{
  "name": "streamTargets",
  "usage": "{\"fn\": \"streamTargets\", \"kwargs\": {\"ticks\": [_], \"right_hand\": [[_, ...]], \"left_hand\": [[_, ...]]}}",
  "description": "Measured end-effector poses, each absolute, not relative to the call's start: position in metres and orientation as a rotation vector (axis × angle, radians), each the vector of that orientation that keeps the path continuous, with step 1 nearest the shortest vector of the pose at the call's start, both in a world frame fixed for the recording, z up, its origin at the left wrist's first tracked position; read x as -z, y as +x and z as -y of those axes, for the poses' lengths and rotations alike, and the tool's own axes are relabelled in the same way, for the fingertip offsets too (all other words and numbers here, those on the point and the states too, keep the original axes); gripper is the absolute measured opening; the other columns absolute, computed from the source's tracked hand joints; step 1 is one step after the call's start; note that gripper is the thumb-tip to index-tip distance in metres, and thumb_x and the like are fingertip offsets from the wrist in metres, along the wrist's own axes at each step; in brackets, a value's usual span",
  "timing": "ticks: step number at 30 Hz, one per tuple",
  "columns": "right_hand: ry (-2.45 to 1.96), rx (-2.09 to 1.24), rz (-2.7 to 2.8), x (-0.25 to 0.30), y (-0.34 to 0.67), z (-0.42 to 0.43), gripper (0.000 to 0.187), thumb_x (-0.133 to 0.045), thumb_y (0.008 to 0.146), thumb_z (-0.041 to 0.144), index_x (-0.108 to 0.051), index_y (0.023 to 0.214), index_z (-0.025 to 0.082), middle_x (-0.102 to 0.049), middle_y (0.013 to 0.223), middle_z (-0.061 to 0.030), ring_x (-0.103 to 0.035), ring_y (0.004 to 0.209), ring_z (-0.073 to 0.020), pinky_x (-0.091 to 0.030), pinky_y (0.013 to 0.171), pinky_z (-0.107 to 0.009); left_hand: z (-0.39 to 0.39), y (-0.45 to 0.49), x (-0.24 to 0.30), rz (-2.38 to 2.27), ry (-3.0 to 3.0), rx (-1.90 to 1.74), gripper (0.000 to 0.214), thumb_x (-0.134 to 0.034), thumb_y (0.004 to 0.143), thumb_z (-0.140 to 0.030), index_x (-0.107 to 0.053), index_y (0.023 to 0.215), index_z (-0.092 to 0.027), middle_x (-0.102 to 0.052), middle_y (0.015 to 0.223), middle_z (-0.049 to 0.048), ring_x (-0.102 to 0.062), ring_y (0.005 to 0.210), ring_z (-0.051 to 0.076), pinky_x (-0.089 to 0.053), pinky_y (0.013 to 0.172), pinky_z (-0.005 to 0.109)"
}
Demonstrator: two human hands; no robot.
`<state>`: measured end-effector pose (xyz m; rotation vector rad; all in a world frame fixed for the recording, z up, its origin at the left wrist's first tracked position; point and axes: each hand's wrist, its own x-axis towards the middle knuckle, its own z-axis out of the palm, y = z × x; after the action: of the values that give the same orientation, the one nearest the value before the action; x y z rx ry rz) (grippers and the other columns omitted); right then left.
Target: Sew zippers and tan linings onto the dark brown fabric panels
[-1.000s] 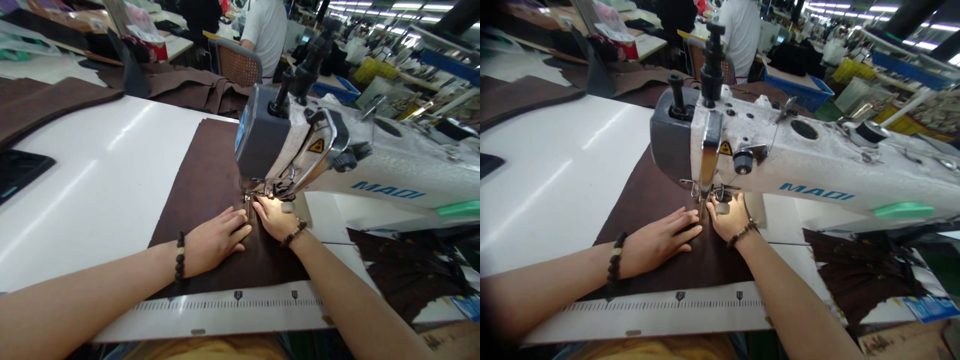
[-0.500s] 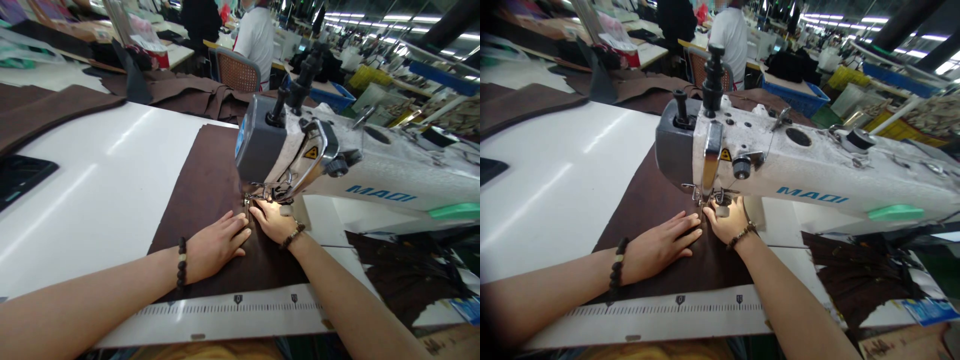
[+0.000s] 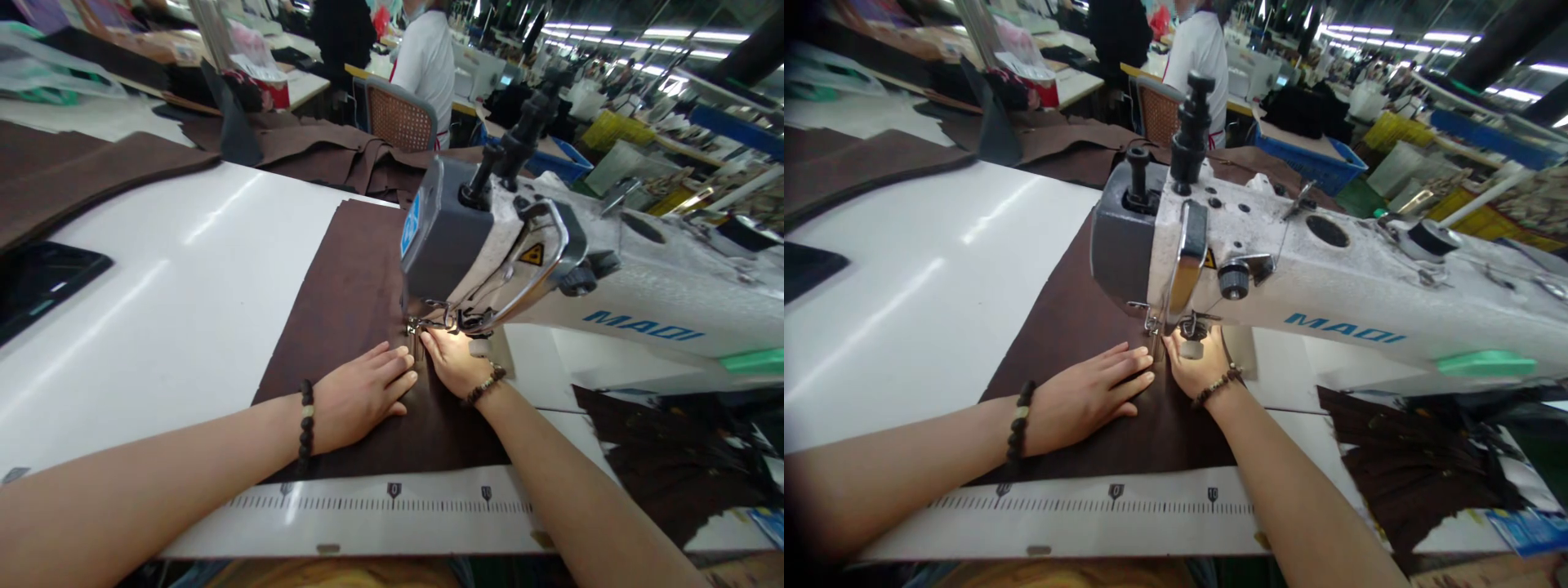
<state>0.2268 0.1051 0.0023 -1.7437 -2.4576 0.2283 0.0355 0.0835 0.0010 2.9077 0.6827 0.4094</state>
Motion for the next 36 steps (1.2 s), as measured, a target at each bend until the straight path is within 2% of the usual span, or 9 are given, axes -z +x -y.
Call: {"fn": "streamTargets", "kwargs": {"ticks": [10,14,20,24,31,36], "right_hand": [[-1.746,-0.238,2.479,0.005,0.229,-0.114,0.037,-0.026,0.095,0.027,-0.061,0.101,0.016,-0.065,0.094,-0.0079,-0.056,0.096,-0.0189,-0.036,0.089,-0.033],[-1.756,-0.225,2.488,0.008,0.231,-0.117,0.037,-0.027,0.095,0.028,-0.062,0.102,0.017,-0.065,0.091,-0.0067,-0.056,0.093,-0.0188,-0.037,0.089,-0.032],[-1.790,-0.209,2.512,0.013,0.232,-0.120,0.044,-0.023,0.095,0.028,-0.066,0.090,0.018,-0.066,0.079,-0.0064,-0.058,0.085,-0.0195,-0.039,0.086,-0.033],[-1.793,-0.191,2.553,0.013,0.232,-0.121,0.044,-0.024,0.094,0.026,-0.066,0.082,0.019,-0.066,0.080,-0.0063,-0.058,0.086,-0.0200,-0.040,0.085,-0.033],[-1.778,-0.195,2.658,0.009,0.231,-0.123,0.034,-0.032,0.086,0.015,-0.065,0.091,0.015,-0.065,0.097,-0.0106,-0.056,0.101,-0.0220,-0.040,0.090,-0.033],[-1.787,-0.186,2.659,0.020,0.234,-0.130,0.033,-0.034,0.084,0.013,-0.066,0.094,0.014,-0.066,0.090,-0.0111,-0.059,0.095,-0.0230,-0.043,0.088,-0.033]], "left_hand": [[-0.088,0.035,0.001,-0.710,2.945,-0.444,0.034,-0.059,0.084,-0.032,-0.052,0.110,-0.011,-0.051,0.119,0.0117,-0.045,0.113,0.026,-0.038,0.097,0.039],[-0.089,0.035,-0.001,-0.714,2.945,-0.426,0.034,-0.059,0.084,-0.033,-0.052,0.109,-0.011,-0.053,0.115,0.0105,-0.048,0.106,0.025,-0.041,0.093,0.039],[-0.092,0.036,0.001,-0.723,2.946,-0.414,0.035,-0.060,0.084,-0.033,-0.051,0.110,-0.011,-0.052,0.115,0.0105,-0.048,0.106,0.025,-0.039,0.095,0.039],[-0.093,0.036,0.002,-0.717,2.938,-0.410,0.037,-0.061,0.083,-0.033,-0.051,0.111,-0.011,-0.051,0.115,0.0106,-0.047,0.107,0.025,-0.038,0.097,0.039],[-0.098,0.037,0.000,-0.720,2.935,-0.412,0.033,-0.059,0.084,-0.033,-0.052,0.109,-0.012,-0.051,0.114,0.0102,-0.048,0.106,0.024,-0.037,0.097,0.038],[-0.105,0.038,0.000,-0.724,2.934,-0.400,0.034,-0.058,0.085,-0.032,-0.051,0.111,-0.011,-0.052,0.110,0.0095,-0.047,0.105,0.023,-0.037,0.098,0.037]]}}
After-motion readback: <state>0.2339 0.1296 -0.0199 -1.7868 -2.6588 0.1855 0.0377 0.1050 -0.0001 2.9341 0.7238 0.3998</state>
